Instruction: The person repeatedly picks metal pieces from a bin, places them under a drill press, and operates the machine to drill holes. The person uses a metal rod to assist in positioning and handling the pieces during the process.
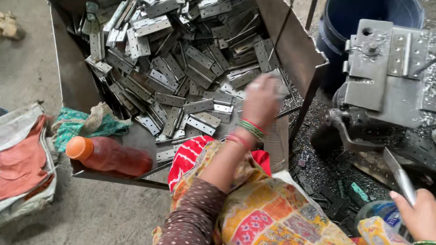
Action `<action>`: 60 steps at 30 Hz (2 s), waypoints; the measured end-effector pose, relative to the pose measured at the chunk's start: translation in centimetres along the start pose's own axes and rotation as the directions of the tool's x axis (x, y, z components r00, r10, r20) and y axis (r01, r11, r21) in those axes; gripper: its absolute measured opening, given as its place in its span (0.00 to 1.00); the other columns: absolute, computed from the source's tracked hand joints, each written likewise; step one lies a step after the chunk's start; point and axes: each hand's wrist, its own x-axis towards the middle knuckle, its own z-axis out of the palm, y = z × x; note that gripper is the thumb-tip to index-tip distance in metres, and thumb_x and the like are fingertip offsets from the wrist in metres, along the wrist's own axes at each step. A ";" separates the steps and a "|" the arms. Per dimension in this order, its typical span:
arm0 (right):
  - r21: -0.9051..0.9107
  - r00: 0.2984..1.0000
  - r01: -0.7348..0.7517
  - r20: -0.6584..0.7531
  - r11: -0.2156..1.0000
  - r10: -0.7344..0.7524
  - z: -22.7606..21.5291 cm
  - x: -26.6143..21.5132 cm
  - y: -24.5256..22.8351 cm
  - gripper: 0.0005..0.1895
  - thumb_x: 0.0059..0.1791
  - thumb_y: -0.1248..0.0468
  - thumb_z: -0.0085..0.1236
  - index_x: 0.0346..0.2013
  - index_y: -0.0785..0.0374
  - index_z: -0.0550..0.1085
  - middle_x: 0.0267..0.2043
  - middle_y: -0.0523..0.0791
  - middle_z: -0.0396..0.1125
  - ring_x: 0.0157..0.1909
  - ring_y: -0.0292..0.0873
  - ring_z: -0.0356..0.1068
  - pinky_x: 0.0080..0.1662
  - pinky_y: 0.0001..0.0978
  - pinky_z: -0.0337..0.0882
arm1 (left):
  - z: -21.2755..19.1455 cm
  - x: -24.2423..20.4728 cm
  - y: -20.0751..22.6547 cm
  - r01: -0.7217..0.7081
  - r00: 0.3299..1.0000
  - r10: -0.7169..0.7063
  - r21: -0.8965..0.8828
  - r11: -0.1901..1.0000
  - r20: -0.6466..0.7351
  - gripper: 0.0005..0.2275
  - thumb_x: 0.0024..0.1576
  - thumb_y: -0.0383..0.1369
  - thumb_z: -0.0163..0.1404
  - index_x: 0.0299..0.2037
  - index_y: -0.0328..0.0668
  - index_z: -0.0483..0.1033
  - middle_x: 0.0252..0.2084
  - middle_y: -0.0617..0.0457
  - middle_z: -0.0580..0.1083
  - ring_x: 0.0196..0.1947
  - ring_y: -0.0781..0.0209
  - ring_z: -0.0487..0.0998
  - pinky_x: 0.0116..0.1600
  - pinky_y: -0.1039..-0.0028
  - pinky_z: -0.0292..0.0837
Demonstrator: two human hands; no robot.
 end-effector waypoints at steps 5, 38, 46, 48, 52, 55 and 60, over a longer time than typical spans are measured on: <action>-0.074 1.000 0.006 -0.022 0.997 -0.008 -2.1 0.1 -1.4 0.33 0.52 0.34 0.49 0.43 0.63 0.75 0.34 0.62 0.76 0.43 0.68 0.77 0.47 0.59 0.76 | 1.8 -5.3 -19.5 0.221 0.808 -0.374 0.354 0.909 0.456 0.13 0.57 0.35 0.51 0.52 0.55 0.76 0.57 0.53 0.73 0.57 0.52 0.75 0.65 0.41 0.59; 0.086 0.995 0.032 -0.096 0.996 -0.024 -2.3 -1.2 -3.3 0.25 0.48 0.40 0.54 0.38 0.59 0.72 0.32 0.56 0.75 0.37 0.63 0.77 0.41 0.58 0.75 | -7.4 6.4 5.6 -0.094 0.994 0.049 -0.574 0.814 -0.093 0.19 0.53 0.25 0.56 0.56 0.48 0.73 0.43 0.42 0.78 0.41 0.41 0.80 0.42 0.59 0.76; 0.114 0.998 0.037 -0.054 0.993 -0.031 -5.3 -2.1 -5.0 0.26 0.47 0.42 0.58 0.42 0.61 0.71 0.33 0.56 0.76 0.38 0.60 0.78 0.42 0.54 0.77 | -2.7 3.0 20.7 -0.402 0.897 0.410 -0.077 0.912 0.168 0.26 0.61 0.48 0.43 0.59 0.32 0.75 0.68 0.41 0.66 0.70 0.46 0.63 0.74 0.49 0.45; 0.113 0.999 0.036 -0.018 0.993 -0.034 -5.9 -2.6 -5.4 0.26 0.46 0.42 0.59 0.42 0.61 0.71 0.35 0.55 0.76 0.40 0.59 0.78 0.43 0.53 0.77 | -1.9 1.5 21.5 -0.408 0.897 0.419 -0.098 0.908 0.140 0.28 0.63 0.50 0.41 0.59 0.31 0.75 0.67 0.41 0.66 0.69 0.45 0.63 0.74 0.48 0.44; 0.104 1.000 0.007 0.020 0.995 -0.009 -7.6 -1.8 -6.1 0.24 0.47 0.42 0.60 0.40 0.60 0.74 0.39 0.54 0.75 0.43 0.59 0.77 0.46 0.53 0.76 | -0.1 3.4 21.8 -0.347 0.896 0.349 -0.057 0.936 0.273 0.24 0.66 0.49 0.38 0.58 0.37 0.76 0.67 0.42 0.68 0.72 0.45 0.62 0.76 0.46 0.41; 0.098 1.000 0.024 -0.005 0.995 -0.023 -7.1 -1.6 -5.8 0.24 0.48 0.42 0.59 0.40 0.61 0.74 0.37 0.53 0.76 0.42 0.58 0.78 0.45 0.53 0.76 | 0.7 5.7 21.6 -0.318 0.898 0.323 -0.066 0.946 0.299 0.24 0.64 0.49 0.38 0.56 0.39 0.76 0.65 0.43 0.68 0.71 0.46 0.61 0.75 0.45 0.38; 0.163 0.998 0.001 -0.065 0.987 0.009 -1.3 -2.9 -4.7 0.23 0.49 0.43 0.55 0.42 0.60 0.73 0.32 0.55 0.75 0.37 0.58 0.78 0.41 0.52 0.77 | 0.4 6.2 21.2 -0.311 0.873 0.314 -0.070 0.948 0.375 0.19 0.60 0.41 0.42 0.55 0.42 0.77 0.66 0.46 0.68 0.72 0.48 0.60 0.76 0.45 0.36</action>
